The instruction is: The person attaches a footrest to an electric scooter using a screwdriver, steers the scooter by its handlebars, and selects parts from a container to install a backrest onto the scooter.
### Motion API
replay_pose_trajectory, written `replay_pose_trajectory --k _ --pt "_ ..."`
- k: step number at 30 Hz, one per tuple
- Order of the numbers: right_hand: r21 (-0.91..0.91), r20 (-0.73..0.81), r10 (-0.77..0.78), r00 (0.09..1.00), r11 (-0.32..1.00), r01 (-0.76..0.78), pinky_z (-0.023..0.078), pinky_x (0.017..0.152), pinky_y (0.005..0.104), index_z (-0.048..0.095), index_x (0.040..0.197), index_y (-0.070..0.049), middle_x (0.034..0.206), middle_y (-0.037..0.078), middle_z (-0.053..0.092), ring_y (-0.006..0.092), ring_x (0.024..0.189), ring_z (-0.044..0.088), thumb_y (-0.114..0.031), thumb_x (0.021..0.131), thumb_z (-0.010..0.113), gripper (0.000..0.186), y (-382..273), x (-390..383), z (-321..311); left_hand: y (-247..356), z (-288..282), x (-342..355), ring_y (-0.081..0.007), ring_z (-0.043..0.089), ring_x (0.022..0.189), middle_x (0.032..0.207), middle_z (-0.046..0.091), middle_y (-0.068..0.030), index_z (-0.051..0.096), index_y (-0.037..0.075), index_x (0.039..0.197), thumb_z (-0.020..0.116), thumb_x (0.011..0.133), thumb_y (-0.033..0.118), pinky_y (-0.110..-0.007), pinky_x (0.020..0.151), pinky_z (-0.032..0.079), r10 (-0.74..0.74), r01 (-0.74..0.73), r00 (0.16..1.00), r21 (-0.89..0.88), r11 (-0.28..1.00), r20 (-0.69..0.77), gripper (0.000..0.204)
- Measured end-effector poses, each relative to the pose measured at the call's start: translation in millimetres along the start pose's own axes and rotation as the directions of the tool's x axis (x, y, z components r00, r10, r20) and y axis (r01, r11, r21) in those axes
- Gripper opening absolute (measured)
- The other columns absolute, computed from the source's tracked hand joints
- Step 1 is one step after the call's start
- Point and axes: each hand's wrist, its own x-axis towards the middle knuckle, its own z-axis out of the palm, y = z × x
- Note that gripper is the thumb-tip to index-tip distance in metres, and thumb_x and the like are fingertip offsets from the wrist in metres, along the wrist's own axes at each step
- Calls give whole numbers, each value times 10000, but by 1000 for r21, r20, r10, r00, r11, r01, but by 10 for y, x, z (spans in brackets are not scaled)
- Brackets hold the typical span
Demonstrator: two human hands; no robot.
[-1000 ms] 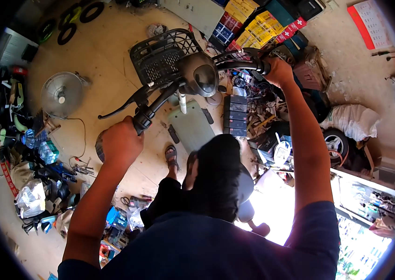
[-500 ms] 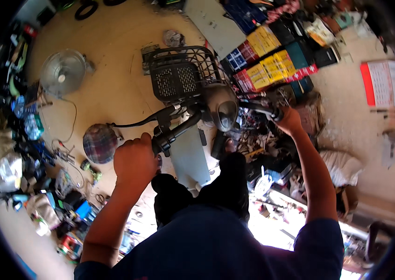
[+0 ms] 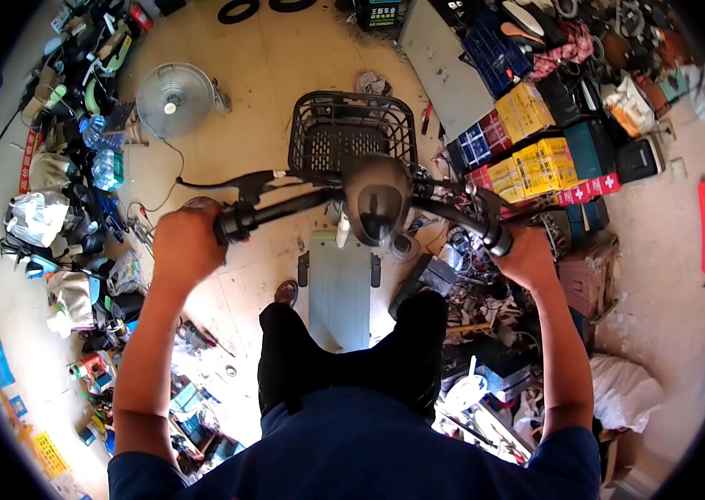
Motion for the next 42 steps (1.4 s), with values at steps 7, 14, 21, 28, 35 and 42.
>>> replay_pose_trajectory --k 7,14,21,28,35,42 --pt "-78 -119 5 993 997 -14 578 802 482 759 957 -110 864 188 736 383 872 722 -246 666 758 322 -101 -83 15 67 76 -170 -401 686 721 712 680 -166 684 111 847 769 748 257 -502 672 538 -22 36 984 72 997 -178 196" --pt "-103 -228 27 973 993 -52 586 816 461 780 941 -115 909 170 750 367 897 729 -285 694 754 301 -94 -221 119 140 230 -315 -392 705 727 756 713 -164 727 110 874 706 769 223 -505 653 551 -37 64 945 73 995 -325 156" --pt "-159 -413 12 911 984 -85 583 811 470 741 950 -111 926 166 752 366 916 733 -191 761 704 209 -106 -87 152 204 294 -550 -383 713 762 789 726 -156 732 120 888 704 761 233 -495 688 562 -111 149 935 87 985 -338 172" --pt "-121 -372 47 927 988 -99 587 803 461 759 969 -128 939 167 761 360 924 741 -229 779 693 226 -144 -211 195 144 243 -465 -377 719 801 812 734 -147 730 128 958 701 763 233 -489 713 564 -114 142 947 73 987 -301 223" --pt "-134 -319 111 941 978 -161 589 795 460 761 962 -128 933 159 763 354 910 745 -210 772 694 217 -219 -316 131 195 197 -419 -381 713 780 799 729 -154 717 118 916 694 771 240 -493 704 557 -100 129 952 82 988 -288 191" --pt "-122 -360 99 928 981 -153 593 780 461 756 964 -125 917 161 761 352 886 747 -187 809 659 193 -170 -298 185 183 238 -382 -382 710 775 789 724 -156 711 107 876 695 771 248 -492 704 557 -82 116 941 85 990 -330 176"
